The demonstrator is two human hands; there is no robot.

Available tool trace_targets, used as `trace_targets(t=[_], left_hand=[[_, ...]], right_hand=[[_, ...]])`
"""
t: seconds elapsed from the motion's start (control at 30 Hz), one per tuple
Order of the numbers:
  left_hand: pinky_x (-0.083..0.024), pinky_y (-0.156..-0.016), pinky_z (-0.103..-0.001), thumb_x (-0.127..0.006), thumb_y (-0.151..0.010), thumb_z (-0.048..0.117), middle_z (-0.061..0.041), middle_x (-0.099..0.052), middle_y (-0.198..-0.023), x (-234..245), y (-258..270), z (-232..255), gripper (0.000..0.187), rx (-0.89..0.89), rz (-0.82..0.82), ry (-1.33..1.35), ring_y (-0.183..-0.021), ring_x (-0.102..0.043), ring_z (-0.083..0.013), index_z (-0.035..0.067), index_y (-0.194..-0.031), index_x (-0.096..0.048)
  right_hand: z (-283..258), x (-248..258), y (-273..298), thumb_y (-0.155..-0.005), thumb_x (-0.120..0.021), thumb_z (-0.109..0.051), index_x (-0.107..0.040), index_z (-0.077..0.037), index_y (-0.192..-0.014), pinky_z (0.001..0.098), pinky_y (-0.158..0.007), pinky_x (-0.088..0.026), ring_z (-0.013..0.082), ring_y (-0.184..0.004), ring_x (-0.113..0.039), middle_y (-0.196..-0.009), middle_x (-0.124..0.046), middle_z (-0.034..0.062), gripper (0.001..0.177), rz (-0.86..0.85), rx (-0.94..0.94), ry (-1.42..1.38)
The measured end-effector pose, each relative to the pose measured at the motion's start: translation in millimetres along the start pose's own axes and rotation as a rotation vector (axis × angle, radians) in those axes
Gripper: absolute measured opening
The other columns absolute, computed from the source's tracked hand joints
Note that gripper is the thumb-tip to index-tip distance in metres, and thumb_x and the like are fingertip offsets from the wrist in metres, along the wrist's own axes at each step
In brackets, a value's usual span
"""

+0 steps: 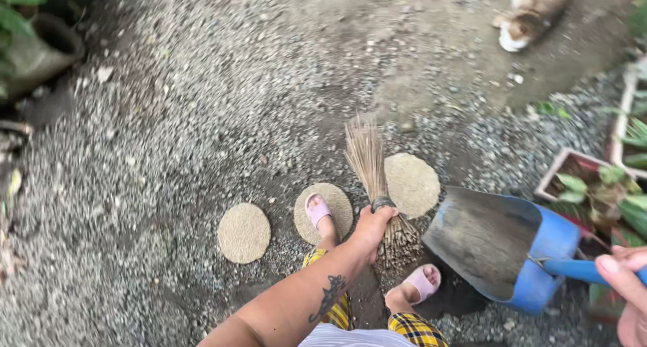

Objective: The person sweeps a gravel path in a garden using a traditional broom and a dustpan. They gather leaves and debris into a pile and then sweep the debris into the dustpan.

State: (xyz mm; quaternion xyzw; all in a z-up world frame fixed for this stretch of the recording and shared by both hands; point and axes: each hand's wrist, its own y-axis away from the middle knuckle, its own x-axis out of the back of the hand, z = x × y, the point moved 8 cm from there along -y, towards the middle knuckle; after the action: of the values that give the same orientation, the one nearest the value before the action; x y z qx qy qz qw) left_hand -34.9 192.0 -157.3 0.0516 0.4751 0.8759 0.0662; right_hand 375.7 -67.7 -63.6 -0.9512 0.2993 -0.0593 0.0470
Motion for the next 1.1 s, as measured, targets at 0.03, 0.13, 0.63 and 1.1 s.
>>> trace_targets(t=[0.03, 0.13, 0.63, 1.1], left_hand=[[-0.058, -0.077, -0.038, -0.075, -0.079, 0.03, -0.016, -0.068, -0.11, 22, -8, 2, 0.076, -0.006, 0.005, 0.017, -0.091, -0.07, -0.025, 0.001, -0.141, -0.041], [-0.058, -0.071, -0.04, -0.072, -0.078, 0.032, -0.018, -0.071, -0.101, 93, -32, 28, 0.067, 0.011, 0.024, 0.096, -0.084, -0.071, -0.0278, -0.005, -0.132, -0.055], [-0.057, -0.086, -0.039, -0.083, -0.073, 0.034, -0.024, -0.072, -0.101, 477, -182, 36, 0.062, 0.083, 0.59, 0.078, -0.094, -0.072, -0.0309, -0.009, -0.114, -0.063], [-0.057, -0.086, -0.038, -0.08, -0.072, 0.037, -0.02, -0.071, -0.106, 459, -150, 75, 0.061, 0.043, 0.402, 0.27, -0.097, -0.072, -0.0299, -0.009, -0.109, -0.069]], right_hand=[[-19, -38, -24, -0.102, -0.07, 0.0, -0.057, -0.006, -0.098, 0.0342, -0.119, -0.043, 0.0163, -0.105, -0.059, -0.097, -0.057, 0.0069, 0.015, -0.039, -0.022, -0.061], [-79, -174, -91, -0.094, -0.075, 0.004, -0.06, -0.006, -0.093, 0.0341, -0.109, -0.048, 0.0172, -0.105, -0.062, -0.101, -0.064, 0.0081, 0.018, -0.142, -0.086, -0.135], [-96, -844, -222, -0.088, -0.083, -0.014, -0.066, -0.009, -0.088, 0.026, -0.078, -0.049, 0.0101, -0.087, -0.061, -0.094, -0.067, -0.0006, 0.017, -1.077, 0.112, 0.331], [-95, -1024, -196, -0.084, -0.085, -0.016, -0.066, -0.007, -0.081, 0.0268, -0.065, -0.051, 0.008, -0.071, -0.058, -0.078, -0.066, -0.0013, 0.022, -1.359, 0.052, 0.508]])
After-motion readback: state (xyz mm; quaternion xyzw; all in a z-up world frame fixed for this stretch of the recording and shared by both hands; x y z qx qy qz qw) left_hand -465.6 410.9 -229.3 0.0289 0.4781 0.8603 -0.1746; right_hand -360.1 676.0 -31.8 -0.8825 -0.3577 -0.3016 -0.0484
